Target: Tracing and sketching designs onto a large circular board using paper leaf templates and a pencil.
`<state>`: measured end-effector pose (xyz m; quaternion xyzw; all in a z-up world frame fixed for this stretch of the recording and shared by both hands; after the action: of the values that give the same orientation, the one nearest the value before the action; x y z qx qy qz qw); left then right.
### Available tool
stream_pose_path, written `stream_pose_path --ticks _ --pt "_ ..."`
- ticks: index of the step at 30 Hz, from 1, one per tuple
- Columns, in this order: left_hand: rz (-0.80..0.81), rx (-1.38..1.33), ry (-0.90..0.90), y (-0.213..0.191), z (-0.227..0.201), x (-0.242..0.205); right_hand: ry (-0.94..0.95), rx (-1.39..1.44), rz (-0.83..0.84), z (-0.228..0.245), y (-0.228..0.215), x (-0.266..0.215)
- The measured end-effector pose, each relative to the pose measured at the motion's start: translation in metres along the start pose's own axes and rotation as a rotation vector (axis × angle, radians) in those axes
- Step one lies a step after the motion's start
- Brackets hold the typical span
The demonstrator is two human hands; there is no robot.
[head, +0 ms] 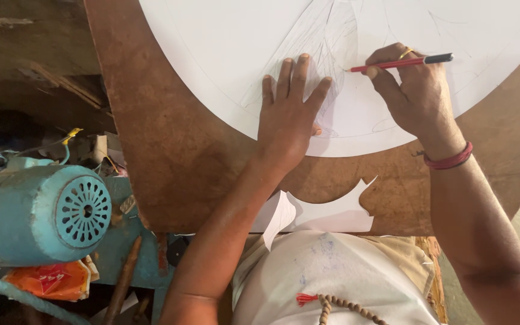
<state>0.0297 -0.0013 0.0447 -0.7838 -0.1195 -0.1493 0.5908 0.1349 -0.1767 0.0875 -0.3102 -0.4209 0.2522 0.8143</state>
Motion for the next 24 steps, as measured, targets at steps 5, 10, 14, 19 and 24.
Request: stream_pose_path --ticks 5,10,14,19,24 --pt "0.004 0.026 -0.001 0.0 -0.001 0.003 0.021 -0.028 -0.015 0.001 -0.005 -0.004" --pt "0.063 0.144 -0.02 -0.007 -0.007 0.011 0.018 -0.011 -0.069 -0.01 -0.007 -0.011" --pt "0.114 0.316 -0.03 -0.01 -0.014 0.02 0.009 0.07 -0.207 -0.014 -0.01 -0.017" --pt "0.161 0.41 -0.024 -0.012 -0.02 0.029 0.07 0.063 -0.234 -0.007 -0.003 -0.013" --pt "0.15 0.443 -0.02 -0.01 -0.02 0.03 0.128 0.037 -0.221 -0.005 0.002 -0.014"
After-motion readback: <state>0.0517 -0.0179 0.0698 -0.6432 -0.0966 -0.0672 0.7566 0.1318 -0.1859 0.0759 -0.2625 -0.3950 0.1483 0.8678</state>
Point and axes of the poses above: each hand's wrist, its own x-axis towards the middle knuckle, its own y-axis out of the palm, z = x × y, the point moved 4 cm from there along x, towards the middle knuckle, and after that the axes turned 2 degrees about z, right-handed, at the moved point
